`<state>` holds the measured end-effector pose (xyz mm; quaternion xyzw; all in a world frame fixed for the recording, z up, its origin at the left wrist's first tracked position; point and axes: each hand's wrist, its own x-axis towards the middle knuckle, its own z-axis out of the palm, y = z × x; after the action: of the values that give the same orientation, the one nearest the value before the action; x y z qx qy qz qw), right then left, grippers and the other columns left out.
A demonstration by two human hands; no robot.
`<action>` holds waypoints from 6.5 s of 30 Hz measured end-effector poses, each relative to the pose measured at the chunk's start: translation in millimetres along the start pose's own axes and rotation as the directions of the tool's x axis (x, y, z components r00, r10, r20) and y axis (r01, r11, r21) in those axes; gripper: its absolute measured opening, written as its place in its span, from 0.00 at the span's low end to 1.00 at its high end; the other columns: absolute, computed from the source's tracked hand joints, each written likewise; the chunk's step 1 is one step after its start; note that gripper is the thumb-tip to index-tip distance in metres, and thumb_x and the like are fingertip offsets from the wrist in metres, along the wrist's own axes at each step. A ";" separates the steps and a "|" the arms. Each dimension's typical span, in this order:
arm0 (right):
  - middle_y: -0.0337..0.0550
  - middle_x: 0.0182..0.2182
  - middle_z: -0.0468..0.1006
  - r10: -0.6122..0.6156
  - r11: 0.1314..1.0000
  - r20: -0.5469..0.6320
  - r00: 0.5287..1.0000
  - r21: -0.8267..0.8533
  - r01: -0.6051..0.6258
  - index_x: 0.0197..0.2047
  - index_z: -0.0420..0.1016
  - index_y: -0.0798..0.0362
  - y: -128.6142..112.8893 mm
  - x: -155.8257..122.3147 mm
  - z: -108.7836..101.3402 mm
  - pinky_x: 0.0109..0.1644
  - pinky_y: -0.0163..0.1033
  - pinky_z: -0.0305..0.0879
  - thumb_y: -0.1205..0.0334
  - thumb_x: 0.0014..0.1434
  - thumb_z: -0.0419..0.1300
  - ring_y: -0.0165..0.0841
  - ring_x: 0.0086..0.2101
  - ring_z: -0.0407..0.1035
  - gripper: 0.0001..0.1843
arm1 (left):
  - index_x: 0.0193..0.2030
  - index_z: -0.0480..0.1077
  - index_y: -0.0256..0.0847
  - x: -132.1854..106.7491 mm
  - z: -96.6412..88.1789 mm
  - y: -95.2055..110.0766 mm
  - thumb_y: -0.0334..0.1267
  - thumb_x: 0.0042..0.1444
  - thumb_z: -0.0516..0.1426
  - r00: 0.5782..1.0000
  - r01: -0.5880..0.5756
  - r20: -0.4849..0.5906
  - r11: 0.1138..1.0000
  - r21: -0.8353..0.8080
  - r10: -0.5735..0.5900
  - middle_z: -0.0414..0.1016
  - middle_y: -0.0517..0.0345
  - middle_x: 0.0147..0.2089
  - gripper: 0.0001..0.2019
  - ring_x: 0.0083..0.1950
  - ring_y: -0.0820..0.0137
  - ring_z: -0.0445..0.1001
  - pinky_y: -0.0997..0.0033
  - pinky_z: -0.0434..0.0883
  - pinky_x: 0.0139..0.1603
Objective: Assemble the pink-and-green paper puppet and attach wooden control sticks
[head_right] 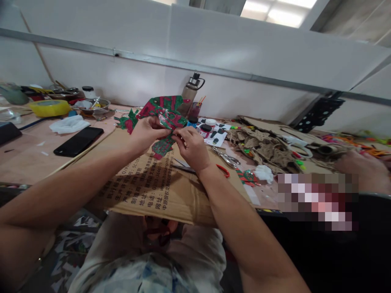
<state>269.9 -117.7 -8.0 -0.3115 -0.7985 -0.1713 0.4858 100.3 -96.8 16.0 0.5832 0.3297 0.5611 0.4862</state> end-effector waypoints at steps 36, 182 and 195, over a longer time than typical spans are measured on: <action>0.40 0.31 0.77 0.089 0.986 -0.098 0.991 0.151 -0.074 0.37 0.71 0.49 4.0 0.2 1.6 0.39 0.38 0.68 0.65 0.59 0.63 0.33 0.35 0.72 0.04 | 0.34 0.74 0.36 -7.9 10.8 -1.8 0.31 0.38 0.67 0.998 0.065 0.043 0.948 -0.312 -0.054 0.78 0.59 0.32 0.13 0.33 0.73 0.75 0.73 0.72 0.40; 0.33 0.20 0.70 0.677 -0.005 0.664 0.317 0.435 -0.901 0.26 0.73 0.52 -4.3 0.0 10.2 0.30 0.35 0.57 0.57 0.36 0.69 0.28 0.25 0.59 0.14 | 0.41 0.77 0.39 -3.1 -8.3 0.0 0.32 0.54 0.58 0.958 -0.078 0.267 0.801 0.594 -0.105 0.82 0.54 0.39 0.08 0.40 0.63 0.78 0.70 0.69 0.40; 0.33 0.18 0.71 0.568 -0.249 0.793 0.220 0.420 -0.872 0.25 0.71 0.56 -1.4 -2.0 16.9 0.28 0.35 0.59 0.43 0.31 0.75 0.25 0.20 0.60 0.27 | 0.26 0.66 0.37 2.2 -10.4 -16.5 0.50 0.54 0.56 0.937 0.135 0.262 0.931 0.340 -0.231 0.63 0.64 0.25 0.17 0.27 0.76 0.59 0.76 0.57 0.27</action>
<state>258.4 -109.6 -17.6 -0.4486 -0.4453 0.6443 0.4306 93.1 -87.6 0.2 0.6977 0.3919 0.3583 0.4810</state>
